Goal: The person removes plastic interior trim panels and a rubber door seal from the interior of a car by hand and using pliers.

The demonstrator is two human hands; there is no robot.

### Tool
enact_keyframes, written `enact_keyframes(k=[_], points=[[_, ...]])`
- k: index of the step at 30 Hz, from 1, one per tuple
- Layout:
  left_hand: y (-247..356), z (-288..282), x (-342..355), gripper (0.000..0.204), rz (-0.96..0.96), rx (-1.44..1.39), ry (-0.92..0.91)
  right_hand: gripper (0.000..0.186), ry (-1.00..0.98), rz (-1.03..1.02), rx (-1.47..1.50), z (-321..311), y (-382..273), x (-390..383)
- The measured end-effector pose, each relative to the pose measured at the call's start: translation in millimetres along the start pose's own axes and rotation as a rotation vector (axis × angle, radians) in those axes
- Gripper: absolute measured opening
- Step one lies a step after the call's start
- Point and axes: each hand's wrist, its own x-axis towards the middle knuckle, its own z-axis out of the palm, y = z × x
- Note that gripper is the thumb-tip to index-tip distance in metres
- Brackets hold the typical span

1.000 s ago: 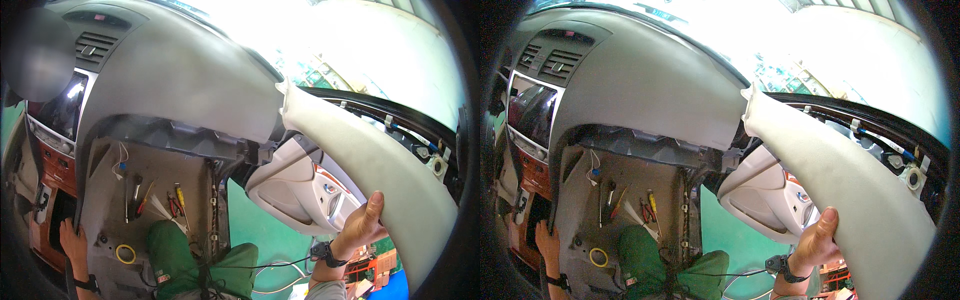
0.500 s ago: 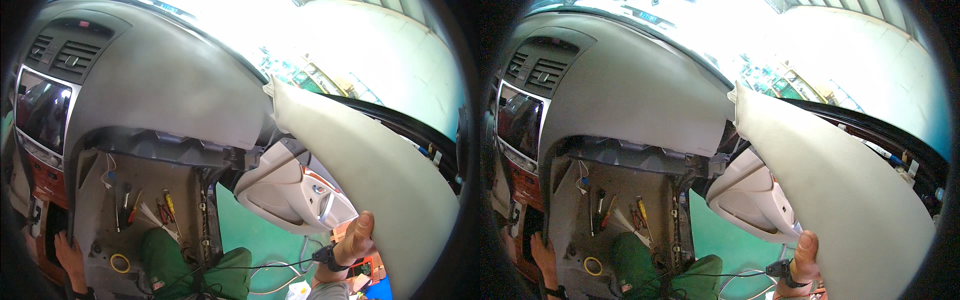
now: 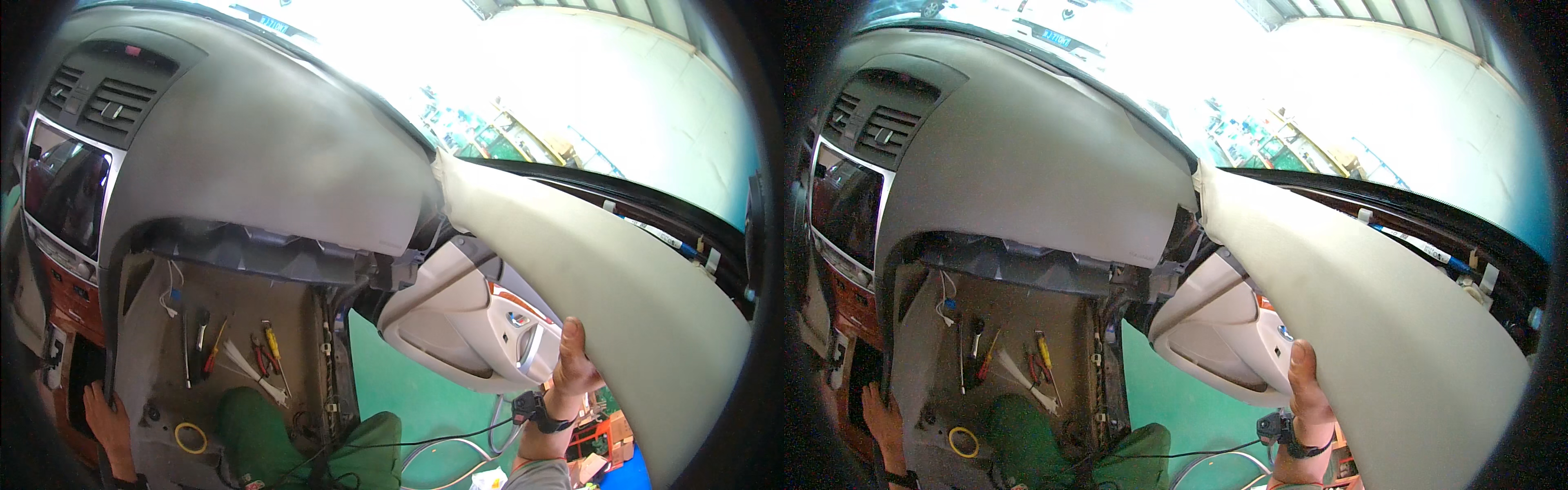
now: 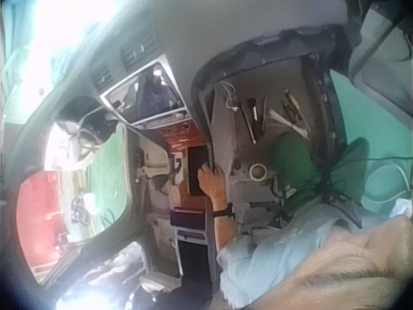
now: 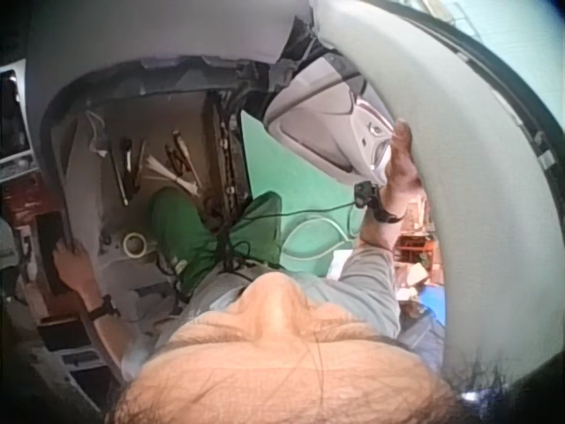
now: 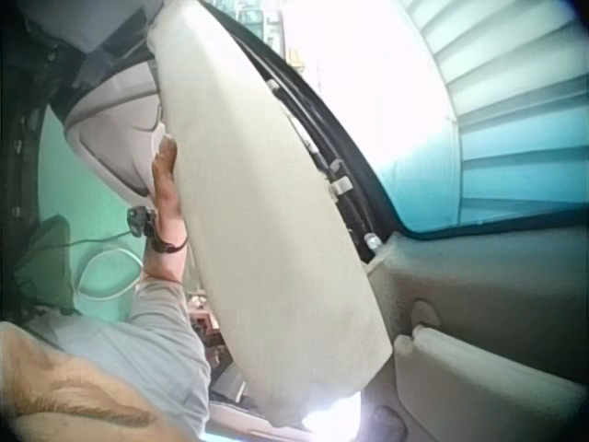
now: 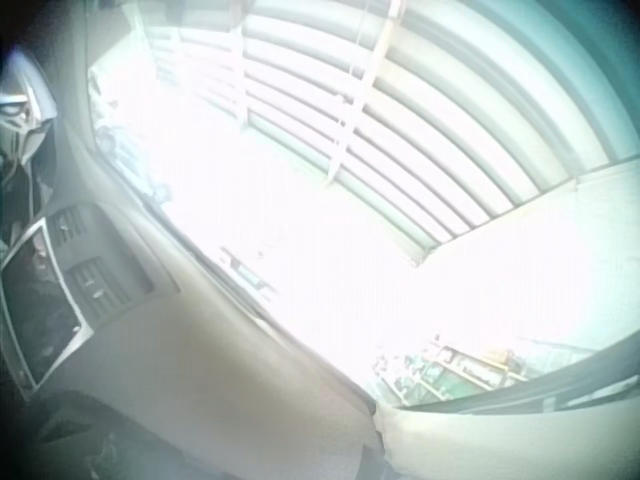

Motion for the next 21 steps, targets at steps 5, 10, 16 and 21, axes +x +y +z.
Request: enact_keyframes(k=[5, 10, 16, 21], points=[[-5.2, 3.3, 2.1, 0.046, -0.023, 0.093, -0.054, 0.025, -0.013, -0.135, -0.072, 22.7, -1.1, 20.8], [1.9, -5.9, 1.4, 0.050, -0.042, 0.110, -0.081, 0.025, 0.104, -0.150, 0.105, 38.8, -3.4, 44.5], [12.5, -19.2, 1.2, 0.053, -0.097, 0.070, -0.221, 0.049, 0.211, -0.069, 0.287, 53.2, 5.4, 68.7], [-4.0, 0.4, 2.6, 0.055, -0.044, 0.177, -0.113, 0.049, 0.307, 0.048, 0.491, 65.8, -1.6, 72.2]])
